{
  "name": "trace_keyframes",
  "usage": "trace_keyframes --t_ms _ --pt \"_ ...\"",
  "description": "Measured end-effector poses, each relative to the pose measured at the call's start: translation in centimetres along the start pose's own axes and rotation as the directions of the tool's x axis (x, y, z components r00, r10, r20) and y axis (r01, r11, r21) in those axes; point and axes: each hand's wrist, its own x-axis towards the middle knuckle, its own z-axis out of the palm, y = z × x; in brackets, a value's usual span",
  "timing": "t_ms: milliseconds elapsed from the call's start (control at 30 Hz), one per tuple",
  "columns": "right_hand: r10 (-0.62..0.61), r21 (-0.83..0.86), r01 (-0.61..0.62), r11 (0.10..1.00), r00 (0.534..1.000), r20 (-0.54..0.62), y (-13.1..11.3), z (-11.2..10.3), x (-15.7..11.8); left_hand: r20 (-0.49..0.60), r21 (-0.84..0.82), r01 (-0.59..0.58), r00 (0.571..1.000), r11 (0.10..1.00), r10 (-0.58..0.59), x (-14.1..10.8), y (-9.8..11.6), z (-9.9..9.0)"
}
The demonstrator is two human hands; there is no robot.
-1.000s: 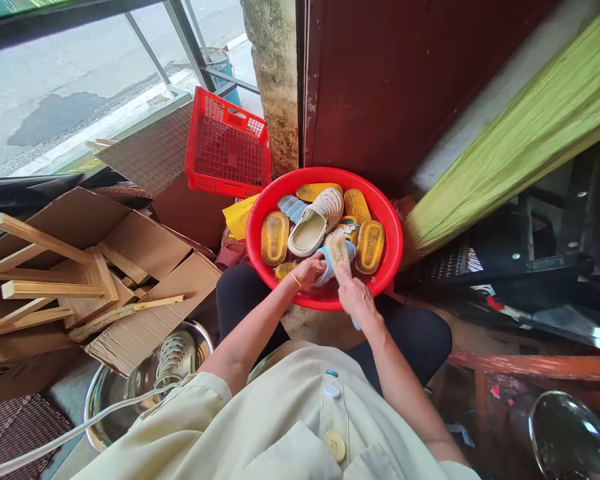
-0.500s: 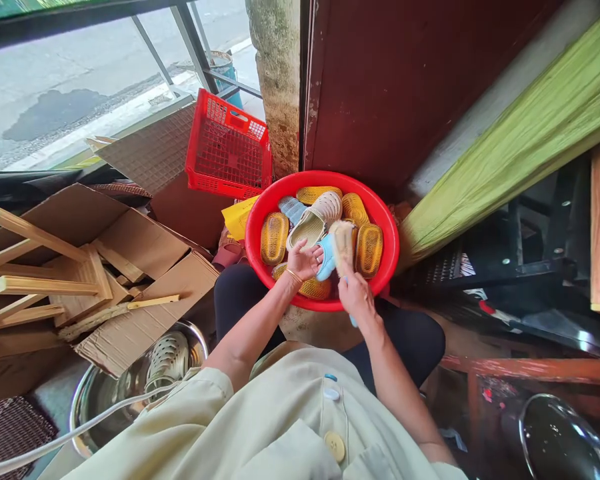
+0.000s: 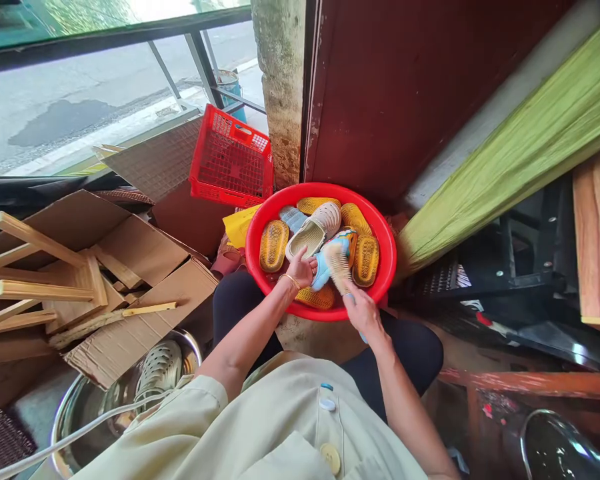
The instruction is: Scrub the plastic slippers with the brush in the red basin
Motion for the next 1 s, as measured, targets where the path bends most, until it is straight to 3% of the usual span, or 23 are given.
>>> trace_keyframes --t_ms 100,200,233,300,367,400,500,600,667,733,933,1000 --pt "0.158 0.214 -0.12 0.97 0.973 -0.171 2.4 -0.1 -0.5 -0.07 0.189 -0.12 0.988 0.975 0.136 0.2 -1.1 0.7" --pt "0.225 0.336 -0.159 0.928 0.96 -0.166 3.4 -0.7 -0.2 0.05 0.416 -0.38 0.917 0.826 0.396 -0.1 -2.0 1.6" --pt "0.218 0.36 -0.148 0.921 0.962 -0.163 3.4 -1.0 0.1 0.126 0.503 -0.467 0.872 0.727 0.473 -0.4 -1.9 1.8" --pt "0.185 0.39 -0.106 0.914 0.968 -0.17 2.7 -1.2 0.8 0.295 0.679 -0.594 0.758 0.431 0.582 -0.9 -1.4 1.9" --pt "0.15 0.399 -0.07 0.914 0.974 -0.172 1.7 -1.1 1.6 0.449 0.795 -0.602 0.668 0.076 0.594 -1.4 -0.6 1.3" --pt "0.134 0.394 -0.059 0.917 0.977 -0.164 1.0 -0.9 2.0 0.506 0.819 -0.568 0.65 -0.079 0.567 -1.6 -0.4 0.7" --pt "0.095 0.312 -0.065 0.948 0.992 -0.082 -1.6 -0.1 3.0 0.586 0.805 -0.424 0.682 -0.415 0.438 -1.7 -0.6 -1.4" --pt "0.017 0.119 -0.027 0.993 0.996 0.083 -4.7 0.9 3.0 0.561 0.741 -0.314 0.775 -0.593 0.29 -1.4 -2.0 -3.5" --pt "-0.043 -0.019 0.048 0.999 0.981 0.189 -6.4 1.4 2.5 0.51 0.718 -0.268 0.831 -0.642 0.223 -1.1 -3.0 -4.4" --pt "-0.051 -0.127 0.086 0.988 0.965 0.259 -6.7 1.5 1.8 0.471 0.707 -0.236 0.86 -0.667 0.195 -1.0 -3.6 -4.8" --pt "0.167 -0.298 -0.079 0.951 0.945 0.282 -1.2 -1.1 1.4 0.447 0.703 -0.139 0.85 -0.698 0.28 -1.5 -3.4 -4.2" --pt "0.197 -0.312 -0.111 0.944 0.945 0.261 -0.4 -1.7 1.7 0.45 0.695 -0.146 0.853 -0.704 0.266 -1.7 -3.4 -4.0"
